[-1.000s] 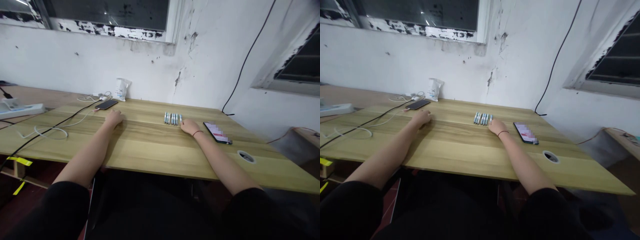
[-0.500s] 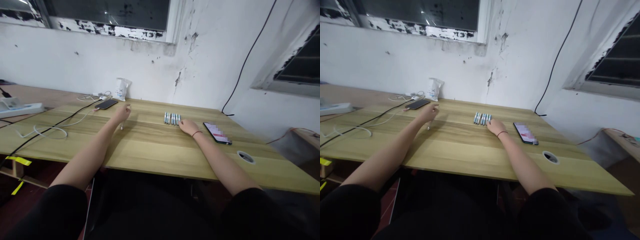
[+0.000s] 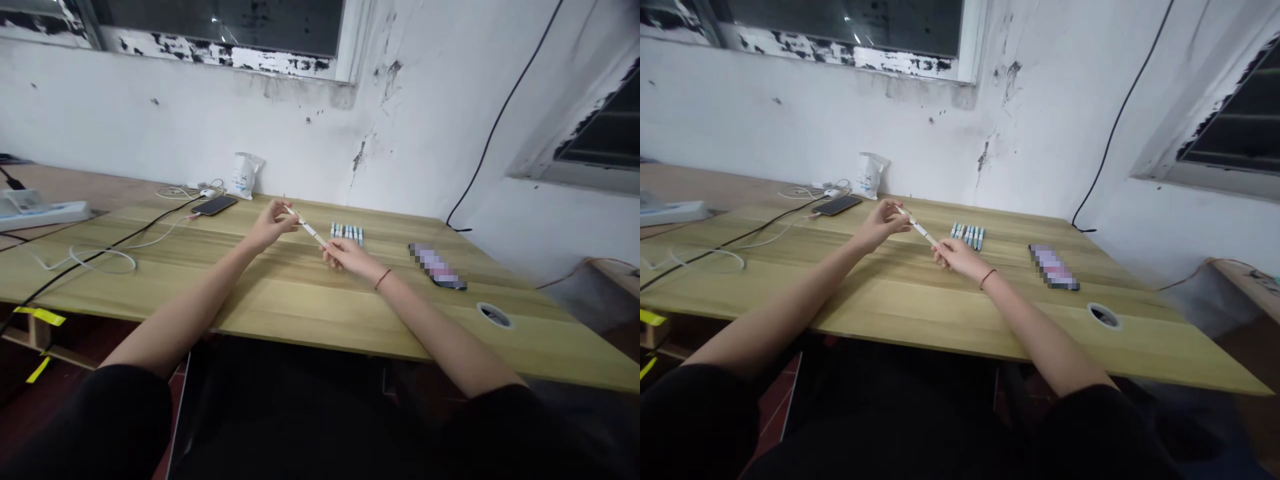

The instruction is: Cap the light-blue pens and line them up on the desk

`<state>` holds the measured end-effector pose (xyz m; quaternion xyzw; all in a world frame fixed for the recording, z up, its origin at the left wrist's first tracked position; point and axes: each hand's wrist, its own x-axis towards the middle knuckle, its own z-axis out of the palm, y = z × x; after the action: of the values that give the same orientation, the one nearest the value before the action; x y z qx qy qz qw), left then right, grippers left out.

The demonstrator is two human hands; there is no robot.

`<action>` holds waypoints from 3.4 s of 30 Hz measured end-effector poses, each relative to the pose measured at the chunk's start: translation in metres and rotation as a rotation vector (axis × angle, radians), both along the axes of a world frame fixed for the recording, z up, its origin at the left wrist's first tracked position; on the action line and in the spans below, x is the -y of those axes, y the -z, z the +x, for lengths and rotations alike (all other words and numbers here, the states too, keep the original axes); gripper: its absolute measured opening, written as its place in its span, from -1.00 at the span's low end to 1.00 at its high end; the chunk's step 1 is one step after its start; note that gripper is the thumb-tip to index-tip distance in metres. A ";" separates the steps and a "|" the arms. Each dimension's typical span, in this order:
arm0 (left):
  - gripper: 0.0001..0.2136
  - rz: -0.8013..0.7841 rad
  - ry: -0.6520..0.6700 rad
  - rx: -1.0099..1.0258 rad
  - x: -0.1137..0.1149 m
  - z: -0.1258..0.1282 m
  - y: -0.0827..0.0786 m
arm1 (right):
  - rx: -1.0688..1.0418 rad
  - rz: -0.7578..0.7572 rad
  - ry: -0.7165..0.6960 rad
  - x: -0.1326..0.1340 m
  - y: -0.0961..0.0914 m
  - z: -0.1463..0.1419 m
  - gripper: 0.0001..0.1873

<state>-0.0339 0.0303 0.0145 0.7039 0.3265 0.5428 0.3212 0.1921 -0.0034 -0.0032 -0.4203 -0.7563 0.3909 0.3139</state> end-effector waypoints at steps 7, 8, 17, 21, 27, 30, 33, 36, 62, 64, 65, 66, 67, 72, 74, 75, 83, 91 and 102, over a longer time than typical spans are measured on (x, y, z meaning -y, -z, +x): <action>-0.77 0.463 -0.149 -0.580 0.010 -0.005 -0.007 | 0.340 0.168 0.005 -0.005 -0.009 0.030 -0.78; -0.79 0.530 -0.143 -0.614 0.013 -0.003 -0.009 | 0.391 0.189 0.011 -0.004 -0.009 0.030 -0.77; -0.73 0.311 -0.217 -0.598 0.021 0.010 -0.009 | 0.624 0.575 0.259 -0.004 -0.011 0.031 -0.74; -0.70 0.053 -0.152 -0.627 0.019 0.015 0.000 | 0.719 0.608 0.323 -0.007 -0.012 0.036 -0.75; -0.83 0.582 -0.309 -0.821 0.019 0.014 0.001 | 0.526 0.290 0.092 -0.012 -0.011 0.042 -0.74; -0.81 0.770 -0.350 -0.847 0.020 0.014 -0.004 | 0.451 0.181 0.008 -0.013 -0.012 0.043 -0.71; -0.80 0.822 -0.337 -0.864 0.023 0.016 -0.007 | 0.498 0.266 0.068 -0.012 -0.014 0.043 -0.74; -0.84 0.683 -0.298 -0.869 0.026 0.020 -0.006 | 0.617 0.445 0.199 -0.010 -0.016 0.043 -0.74; -0.79 0.801 -0.326 -1.020 0.027 0.018 -0.003 | 0.611 0.424 0.186 -0.011 -0.015 0.047 -0.75; -0.78 0.657 -0.316 -1.013 0.029 0.020 -0.002 | 0.673 0.492 0.214 -0.011 -0.015 0.045 -0.74; -0.76 0.578 -0.312 -1.001 0.030 0.021 -0.002 | 0.702 0.525 0.223 -0.011 -0.015 0.045 -0.74; -0.74 0.497 -0.309 -0.988 0.030 0.021 -0.002 | 0.721 0.558 0.227 -0.011 -0.016 0.044 -0.74; -0.72 0.419 -0.304 -0.984 0.030 0.022 -0.003 | 0.728 0.584 0.226 -0.010 -0.016 0.044 -0.74; -0.71 0.220 -0.218 -1.040 0.029 0.022 -0.005 | 0.597 0.526 0.137 -0.008 -0.018 0.043 -0.77; -0.65 0.293 -0.155 -1.060 0.031 0.025 -0.004 | 0.503 0.423 0.091 -0.006 -0.018 0.042 -0.80; -0.62 0.329 -0.131 -1.072 0.033 0.028 -0.003 | 0.447 0.367 0.068 -0.005 -0.018 0.041 -0.80; -0.66 0.330 -0.063 -1.004 0.045 0.041 -0.002 | 0.165 0.149 0.007 0.001 -0.024 0.037 -0.60; -0.61 0.116 0.052 -0.838 0.046 0.046 -0.001 | 0.062 0.203 -0.047 0.000 -0.021 0.038 -0.74; -0.57 -0.011 0.174 -0.676 0.049 0.044 -0.002 | 0.074 0.053 -0.025 0.002 -0.022 0.034 -0.68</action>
<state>0.0102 -0.0183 0.0166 0.8673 0.3562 0.2479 0.2439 0.2261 -0.0058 0.0188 -0.4166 -0.7826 0.3589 0.2919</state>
